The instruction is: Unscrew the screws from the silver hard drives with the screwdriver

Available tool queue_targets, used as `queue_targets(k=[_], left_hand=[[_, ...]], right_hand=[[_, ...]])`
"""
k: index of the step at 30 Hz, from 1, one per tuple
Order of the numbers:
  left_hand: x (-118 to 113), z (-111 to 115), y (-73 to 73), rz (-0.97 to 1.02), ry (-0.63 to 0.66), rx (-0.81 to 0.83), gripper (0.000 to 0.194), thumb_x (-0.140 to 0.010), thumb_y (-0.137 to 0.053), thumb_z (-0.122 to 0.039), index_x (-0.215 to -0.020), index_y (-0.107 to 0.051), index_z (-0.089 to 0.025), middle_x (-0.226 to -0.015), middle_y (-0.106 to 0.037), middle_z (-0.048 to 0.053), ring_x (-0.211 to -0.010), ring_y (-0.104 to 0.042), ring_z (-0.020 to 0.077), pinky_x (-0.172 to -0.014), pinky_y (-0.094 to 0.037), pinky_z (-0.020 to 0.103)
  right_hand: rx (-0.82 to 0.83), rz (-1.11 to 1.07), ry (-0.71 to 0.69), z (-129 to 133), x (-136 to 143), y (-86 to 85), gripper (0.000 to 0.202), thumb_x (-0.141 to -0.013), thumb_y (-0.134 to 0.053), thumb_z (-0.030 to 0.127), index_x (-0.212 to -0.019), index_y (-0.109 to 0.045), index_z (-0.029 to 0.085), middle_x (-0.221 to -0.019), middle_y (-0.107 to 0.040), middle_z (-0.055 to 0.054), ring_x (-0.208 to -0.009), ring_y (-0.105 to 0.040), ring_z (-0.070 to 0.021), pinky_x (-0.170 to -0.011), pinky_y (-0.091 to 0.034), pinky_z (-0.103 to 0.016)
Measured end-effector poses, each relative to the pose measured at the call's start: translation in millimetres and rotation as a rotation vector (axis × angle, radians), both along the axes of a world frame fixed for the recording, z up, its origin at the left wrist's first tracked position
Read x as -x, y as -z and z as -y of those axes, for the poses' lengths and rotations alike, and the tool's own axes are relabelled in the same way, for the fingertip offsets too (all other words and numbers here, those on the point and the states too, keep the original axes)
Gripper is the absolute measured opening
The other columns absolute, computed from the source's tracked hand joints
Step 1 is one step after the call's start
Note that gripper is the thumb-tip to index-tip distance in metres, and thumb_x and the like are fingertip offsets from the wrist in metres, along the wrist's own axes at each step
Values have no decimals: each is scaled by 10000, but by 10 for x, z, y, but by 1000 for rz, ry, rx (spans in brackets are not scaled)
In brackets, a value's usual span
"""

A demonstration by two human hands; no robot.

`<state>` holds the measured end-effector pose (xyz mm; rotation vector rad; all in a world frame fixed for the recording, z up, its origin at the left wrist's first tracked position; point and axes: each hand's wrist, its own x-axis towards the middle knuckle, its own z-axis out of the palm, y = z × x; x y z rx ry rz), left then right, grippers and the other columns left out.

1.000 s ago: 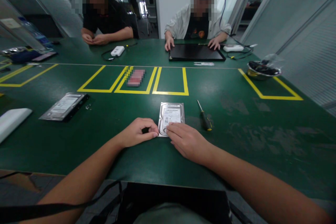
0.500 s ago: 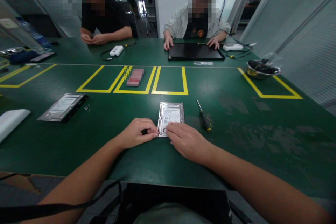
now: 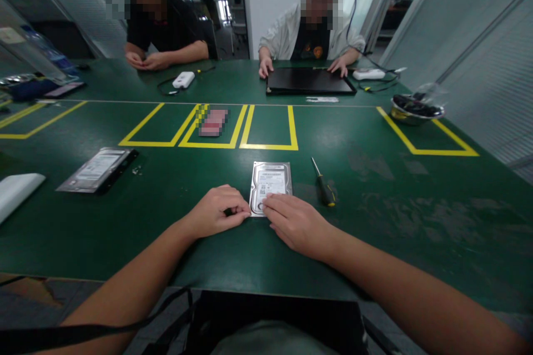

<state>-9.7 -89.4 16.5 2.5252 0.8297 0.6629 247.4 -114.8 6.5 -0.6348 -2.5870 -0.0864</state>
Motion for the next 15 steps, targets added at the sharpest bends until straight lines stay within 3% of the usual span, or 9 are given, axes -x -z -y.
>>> queue_targets(k=[15], left_hand=[[6, 0, -44, -67, 26, -44, 132, -902, -585, -219, -882, -713, -193, -760, -707, 19, -713, -624, 130, -749, -428, 294]], right_hand=[[44, -36, -10, 1, -2, 1, 319, -912, -534, 148, -1202, -632, 59, -1216, -677, -178, -1196, -612, -260, -1047, -518, -427]])
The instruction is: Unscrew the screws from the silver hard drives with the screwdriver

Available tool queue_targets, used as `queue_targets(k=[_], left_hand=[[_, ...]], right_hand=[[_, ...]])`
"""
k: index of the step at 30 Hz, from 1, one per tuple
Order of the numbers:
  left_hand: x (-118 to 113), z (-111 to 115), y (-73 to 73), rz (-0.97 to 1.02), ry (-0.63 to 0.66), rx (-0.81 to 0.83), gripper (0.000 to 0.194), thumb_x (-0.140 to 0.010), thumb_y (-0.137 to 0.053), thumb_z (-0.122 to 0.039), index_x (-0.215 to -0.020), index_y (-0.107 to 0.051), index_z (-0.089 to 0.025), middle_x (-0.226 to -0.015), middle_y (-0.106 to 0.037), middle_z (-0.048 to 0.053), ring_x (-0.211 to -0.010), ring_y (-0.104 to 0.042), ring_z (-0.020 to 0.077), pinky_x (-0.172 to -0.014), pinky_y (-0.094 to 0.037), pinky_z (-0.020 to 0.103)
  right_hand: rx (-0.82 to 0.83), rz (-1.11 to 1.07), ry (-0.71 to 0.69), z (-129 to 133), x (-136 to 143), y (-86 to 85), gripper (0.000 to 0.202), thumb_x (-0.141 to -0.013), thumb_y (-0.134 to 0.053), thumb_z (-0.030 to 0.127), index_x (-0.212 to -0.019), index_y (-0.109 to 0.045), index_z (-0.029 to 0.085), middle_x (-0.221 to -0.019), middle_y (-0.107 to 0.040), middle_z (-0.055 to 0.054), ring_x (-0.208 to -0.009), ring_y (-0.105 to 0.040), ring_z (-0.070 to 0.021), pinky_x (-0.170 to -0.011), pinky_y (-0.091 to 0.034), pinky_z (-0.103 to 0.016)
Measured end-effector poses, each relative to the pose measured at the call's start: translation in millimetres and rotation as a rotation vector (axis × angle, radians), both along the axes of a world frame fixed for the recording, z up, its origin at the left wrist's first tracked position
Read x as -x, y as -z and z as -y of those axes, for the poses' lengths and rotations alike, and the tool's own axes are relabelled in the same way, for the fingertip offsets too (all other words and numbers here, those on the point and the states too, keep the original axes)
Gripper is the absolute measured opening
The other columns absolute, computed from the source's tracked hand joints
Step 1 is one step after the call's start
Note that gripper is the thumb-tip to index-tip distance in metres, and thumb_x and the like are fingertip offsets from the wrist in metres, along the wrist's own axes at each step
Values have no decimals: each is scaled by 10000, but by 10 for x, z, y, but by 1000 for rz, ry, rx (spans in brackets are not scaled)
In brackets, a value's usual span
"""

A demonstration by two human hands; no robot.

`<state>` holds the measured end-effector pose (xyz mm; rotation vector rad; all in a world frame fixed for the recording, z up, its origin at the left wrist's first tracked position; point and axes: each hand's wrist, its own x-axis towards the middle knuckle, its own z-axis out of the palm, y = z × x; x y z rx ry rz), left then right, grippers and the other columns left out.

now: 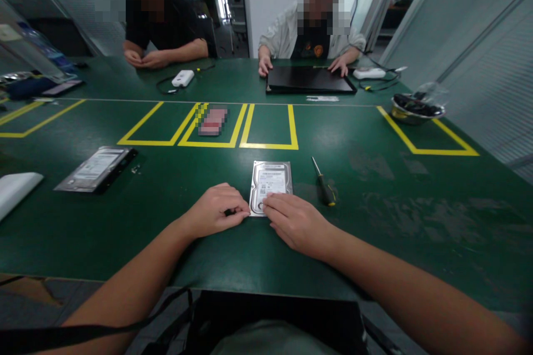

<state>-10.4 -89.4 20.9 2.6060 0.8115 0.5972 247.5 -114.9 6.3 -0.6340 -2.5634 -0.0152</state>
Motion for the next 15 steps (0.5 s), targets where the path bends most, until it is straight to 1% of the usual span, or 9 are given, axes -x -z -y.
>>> queue_targets(k=[4, 8, 15], left_hand=[[-4, 5, -23, -30, -4, -26, 146, -911, -573, -227, -881, -711, -192, -774, -712, 25, -723, -628, 136, -754, -429, 295], [-8, 18, -41, -49, -11, -50, 145, -915, -569, -221, -883, -707, -192, -774, -706, 22, -732, -627, 137, -765, -425, 298], [5, 42, -12, -65, -9, -88, 147, -918, -562, -227, -911, -706, -197, -782, -702, 23, -743, -626, 141, -773, -426, 305]], right_hand=[[-16, 14, 9, -4, 1, 4, 318, -919, -517, 159, -1203, -632, 73, -1219, -677, -163, -1192, -613, -259, -1050, -516, -417], [-25, 21, 9, -5, 6, -1, 323, -912, -524, 160, -1198, -632, 58, -1218, -677, -164, -1182, -617, -266, -1054, -513, -415], [22, -17, -1, -3, 4, 9, 316, -909, -527, 139, -1200, -630, 70, -1216, -675, -175, -1200, -607, -254, -1055, -511, -429]])
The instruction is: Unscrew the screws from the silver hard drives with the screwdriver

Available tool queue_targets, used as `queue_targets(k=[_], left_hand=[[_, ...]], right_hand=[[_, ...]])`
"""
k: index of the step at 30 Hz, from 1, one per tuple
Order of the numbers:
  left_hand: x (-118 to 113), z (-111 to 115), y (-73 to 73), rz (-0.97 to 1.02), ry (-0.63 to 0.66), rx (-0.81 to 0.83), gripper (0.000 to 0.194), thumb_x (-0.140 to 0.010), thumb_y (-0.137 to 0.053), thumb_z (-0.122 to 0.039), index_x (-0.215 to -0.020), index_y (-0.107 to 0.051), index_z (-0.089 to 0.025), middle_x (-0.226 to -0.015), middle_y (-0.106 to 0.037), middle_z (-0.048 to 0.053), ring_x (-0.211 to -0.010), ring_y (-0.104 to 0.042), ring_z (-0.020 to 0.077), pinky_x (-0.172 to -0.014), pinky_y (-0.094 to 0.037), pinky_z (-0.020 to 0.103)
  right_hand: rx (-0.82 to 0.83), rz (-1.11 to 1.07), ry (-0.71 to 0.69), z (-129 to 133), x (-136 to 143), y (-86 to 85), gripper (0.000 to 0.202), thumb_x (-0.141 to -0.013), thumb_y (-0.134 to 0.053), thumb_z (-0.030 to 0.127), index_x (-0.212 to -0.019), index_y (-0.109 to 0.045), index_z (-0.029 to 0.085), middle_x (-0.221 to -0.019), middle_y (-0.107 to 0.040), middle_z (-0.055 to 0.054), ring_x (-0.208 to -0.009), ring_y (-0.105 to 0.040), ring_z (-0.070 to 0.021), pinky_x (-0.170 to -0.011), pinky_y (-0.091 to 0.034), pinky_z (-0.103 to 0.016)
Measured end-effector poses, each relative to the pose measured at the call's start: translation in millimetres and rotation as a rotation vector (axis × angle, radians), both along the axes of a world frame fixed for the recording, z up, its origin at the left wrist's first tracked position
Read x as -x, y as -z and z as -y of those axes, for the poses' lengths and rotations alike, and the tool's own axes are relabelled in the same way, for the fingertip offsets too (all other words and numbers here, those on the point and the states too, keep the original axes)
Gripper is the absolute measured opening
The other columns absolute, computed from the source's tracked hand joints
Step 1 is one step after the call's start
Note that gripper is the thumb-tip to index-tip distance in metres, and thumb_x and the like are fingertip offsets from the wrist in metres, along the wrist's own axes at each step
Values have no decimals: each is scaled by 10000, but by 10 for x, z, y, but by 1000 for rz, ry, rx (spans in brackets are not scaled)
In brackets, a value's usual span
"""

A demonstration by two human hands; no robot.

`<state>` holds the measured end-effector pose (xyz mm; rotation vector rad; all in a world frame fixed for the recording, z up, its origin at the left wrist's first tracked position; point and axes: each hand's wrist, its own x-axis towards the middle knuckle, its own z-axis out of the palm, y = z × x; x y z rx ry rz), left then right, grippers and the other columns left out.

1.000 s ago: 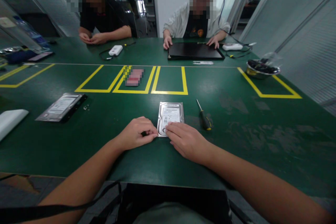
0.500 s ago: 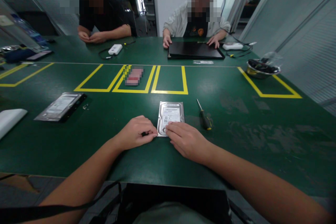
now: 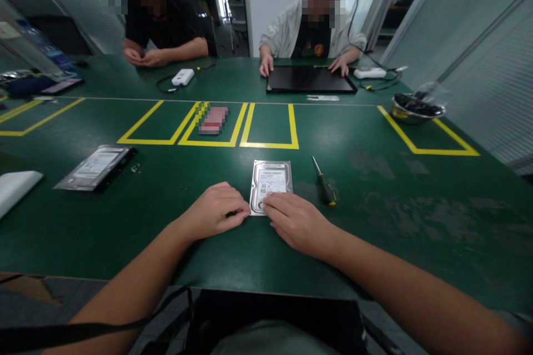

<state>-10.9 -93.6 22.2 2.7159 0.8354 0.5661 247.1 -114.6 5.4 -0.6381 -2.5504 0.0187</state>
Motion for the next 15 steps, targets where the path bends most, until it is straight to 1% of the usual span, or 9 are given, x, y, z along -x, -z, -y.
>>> queue_targets(k=[7, 12, 15], left_hand=[[-25, 4, -11, -1, -20, 12, 122, -907, -560, -204, -882, -678, -186, -773, -686, 17, -728, -612, 138, -761, -421, 307], [-39, 11, -34, 20, -25, 25, 108, -893, -568, -189, -864, -672, -179, -770, -690, 13, -719, -617, 136, -753, -427, 302], [-36, 14, -37, 42, -33, 42, 107, -887, -569, -185, -859, -672, -177, -760, -690, 16, -714, -618, 137, -752, -437, 298]], right_hand=[[-19, 22, 6, -4, 2, 3, 311, -921, -511, 147, -1200, -630, 80, -1216, -676, -162, -1190, -611, -257, -1056, -513, -421], [-30, 34, 9, 1, 4, -7, 316, -920, -518, 148, -1202, -627, 55, -1218, -672, -167, -1194, -608, -266, -1065, -507, -415], [-37, 37, 12, 5, 2, -9, 315, -925, -506, 152, -1203, -626, 64, -1218, -674, -161, -1188, -612, -266, -1052, -516, -417]])
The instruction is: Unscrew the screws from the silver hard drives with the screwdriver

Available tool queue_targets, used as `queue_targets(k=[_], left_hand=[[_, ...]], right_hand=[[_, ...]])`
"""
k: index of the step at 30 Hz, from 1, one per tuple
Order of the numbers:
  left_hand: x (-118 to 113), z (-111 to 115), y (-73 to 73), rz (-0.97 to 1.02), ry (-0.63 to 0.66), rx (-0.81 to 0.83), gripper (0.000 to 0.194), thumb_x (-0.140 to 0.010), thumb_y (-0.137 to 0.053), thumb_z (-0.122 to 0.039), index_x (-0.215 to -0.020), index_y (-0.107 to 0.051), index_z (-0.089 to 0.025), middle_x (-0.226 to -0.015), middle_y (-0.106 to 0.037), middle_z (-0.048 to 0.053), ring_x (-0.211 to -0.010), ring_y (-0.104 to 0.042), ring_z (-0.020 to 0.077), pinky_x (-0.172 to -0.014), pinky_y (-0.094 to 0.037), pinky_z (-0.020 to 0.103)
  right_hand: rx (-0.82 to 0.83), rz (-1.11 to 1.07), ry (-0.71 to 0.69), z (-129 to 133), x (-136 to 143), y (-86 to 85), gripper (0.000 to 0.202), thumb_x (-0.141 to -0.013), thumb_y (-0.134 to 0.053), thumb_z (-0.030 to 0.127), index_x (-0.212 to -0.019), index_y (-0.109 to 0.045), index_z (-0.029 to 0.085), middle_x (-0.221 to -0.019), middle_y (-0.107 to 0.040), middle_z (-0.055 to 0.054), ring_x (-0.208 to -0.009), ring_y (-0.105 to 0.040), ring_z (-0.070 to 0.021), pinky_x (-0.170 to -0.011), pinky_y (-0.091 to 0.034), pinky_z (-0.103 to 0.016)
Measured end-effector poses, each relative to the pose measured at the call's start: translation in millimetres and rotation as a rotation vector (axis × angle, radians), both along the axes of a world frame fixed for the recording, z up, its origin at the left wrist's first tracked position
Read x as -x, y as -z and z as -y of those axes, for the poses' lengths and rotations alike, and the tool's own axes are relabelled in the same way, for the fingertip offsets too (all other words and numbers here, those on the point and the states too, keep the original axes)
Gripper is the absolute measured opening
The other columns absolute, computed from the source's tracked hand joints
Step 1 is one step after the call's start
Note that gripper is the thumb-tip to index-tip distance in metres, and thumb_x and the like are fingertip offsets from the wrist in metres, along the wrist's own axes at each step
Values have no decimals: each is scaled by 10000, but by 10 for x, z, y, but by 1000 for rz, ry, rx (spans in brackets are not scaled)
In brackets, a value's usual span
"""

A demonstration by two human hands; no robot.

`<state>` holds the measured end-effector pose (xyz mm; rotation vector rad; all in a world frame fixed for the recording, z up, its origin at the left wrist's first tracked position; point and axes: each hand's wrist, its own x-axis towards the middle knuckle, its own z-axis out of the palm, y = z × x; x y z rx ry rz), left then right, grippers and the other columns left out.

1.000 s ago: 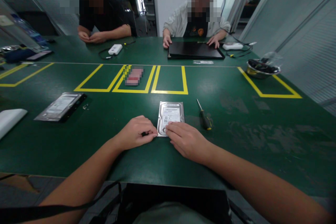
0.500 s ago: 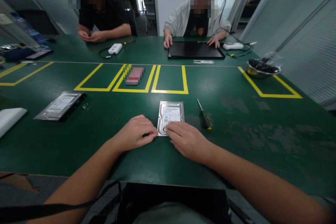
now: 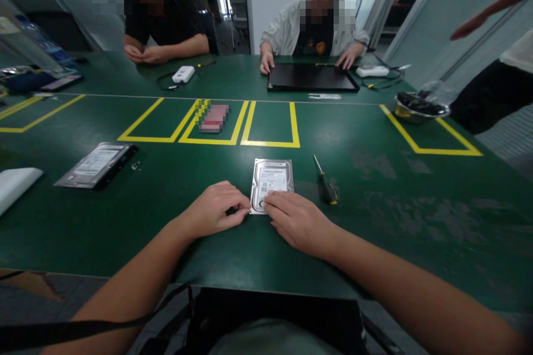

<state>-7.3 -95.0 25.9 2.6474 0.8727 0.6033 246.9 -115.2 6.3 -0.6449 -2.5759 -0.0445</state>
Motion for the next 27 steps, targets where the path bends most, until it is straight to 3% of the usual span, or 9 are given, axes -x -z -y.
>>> queue_targets(k=[17, 27], left_hand=[[-23, 1, 43, 106, -27, 132, 83, -796, -604, -108, -802, -670, -158, -710, -651, -3, -661, -573, 102, -681, -446, 231], [-47, 22, 39, 203, -13, 126, 112, -734, -619, -64, -775, -666, -157, -684, -649, -8, -616, -545, 95, -614, -439, 220]], right_hand=[[-10, 21, 2, 2, 1, 6, 321, -923, -504, 157, -1198, -628, 46, -1227, -664, -154, -1186, -604, -274, -1065, -502, -407], [-10, 19, -1, -1, 1, 8, 322, -927, -504, 167, -1207, -620, 59, -1227, -664, -156, -1190, -598, -265, -1057, -510, -414]])
